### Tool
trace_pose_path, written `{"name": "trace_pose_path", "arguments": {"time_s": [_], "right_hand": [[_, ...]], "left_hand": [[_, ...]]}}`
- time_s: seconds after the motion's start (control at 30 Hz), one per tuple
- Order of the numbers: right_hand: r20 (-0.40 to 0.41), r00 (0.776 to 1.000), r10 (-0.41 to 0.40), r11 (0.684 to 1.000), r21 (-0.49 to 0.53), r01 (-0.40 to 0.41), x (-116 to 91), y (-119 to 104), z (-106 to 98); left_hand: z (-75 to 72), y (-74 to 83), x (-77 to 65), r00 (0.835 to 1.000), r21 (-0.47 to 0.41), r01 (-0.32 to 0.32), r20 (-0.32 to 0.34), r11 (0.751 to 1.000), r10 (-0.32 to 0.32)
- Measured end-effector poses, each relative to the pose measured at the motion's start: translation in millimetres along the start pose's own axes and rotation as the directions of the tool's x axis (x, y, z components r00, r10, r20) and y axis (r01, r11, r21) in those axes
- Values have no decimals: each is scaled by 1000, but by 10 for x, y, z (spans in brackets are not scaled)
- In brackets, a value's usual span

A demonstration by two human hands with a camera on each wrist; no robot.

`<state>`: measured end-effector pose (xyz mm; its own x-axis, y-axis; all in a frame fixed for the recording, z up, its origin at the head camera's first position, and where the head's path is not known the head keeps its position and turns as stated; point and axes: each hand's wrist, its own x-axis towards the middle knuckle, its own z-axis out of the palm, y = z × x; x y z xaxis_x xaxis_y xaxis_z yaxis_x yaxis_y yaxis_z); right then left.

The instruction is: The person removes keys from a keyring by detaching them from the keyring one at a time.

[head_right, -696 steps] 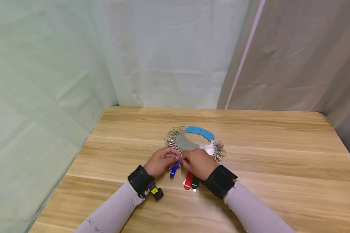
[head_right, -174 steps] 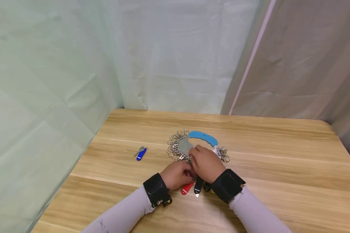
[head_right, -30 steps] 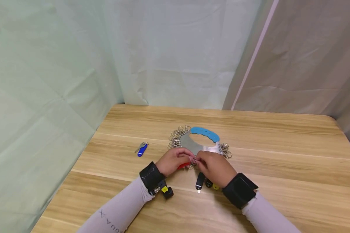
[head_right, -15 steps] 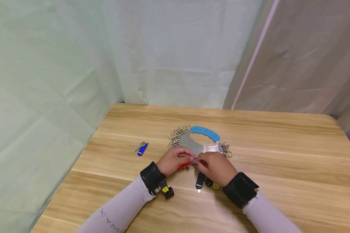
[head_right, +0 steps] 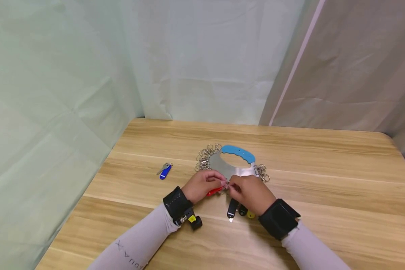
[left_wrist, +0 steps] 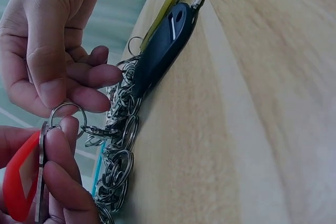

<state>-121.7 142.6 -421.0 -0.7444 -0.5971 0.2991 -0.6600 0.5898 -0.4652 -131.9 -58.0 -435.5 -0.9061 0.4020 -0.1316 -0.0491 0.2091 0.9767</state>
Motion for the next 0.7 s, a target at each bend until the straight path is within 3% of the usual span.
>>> {"name": "trace_pose_path", "arguments": {"time_s": [0.7], "right_hand": [[-9, 999, 34, 999, -14, -35, 10, -11, 15]], "left_hand": [[21, -4, 2, 999, -87, -35, 13, 996, 36]]}}
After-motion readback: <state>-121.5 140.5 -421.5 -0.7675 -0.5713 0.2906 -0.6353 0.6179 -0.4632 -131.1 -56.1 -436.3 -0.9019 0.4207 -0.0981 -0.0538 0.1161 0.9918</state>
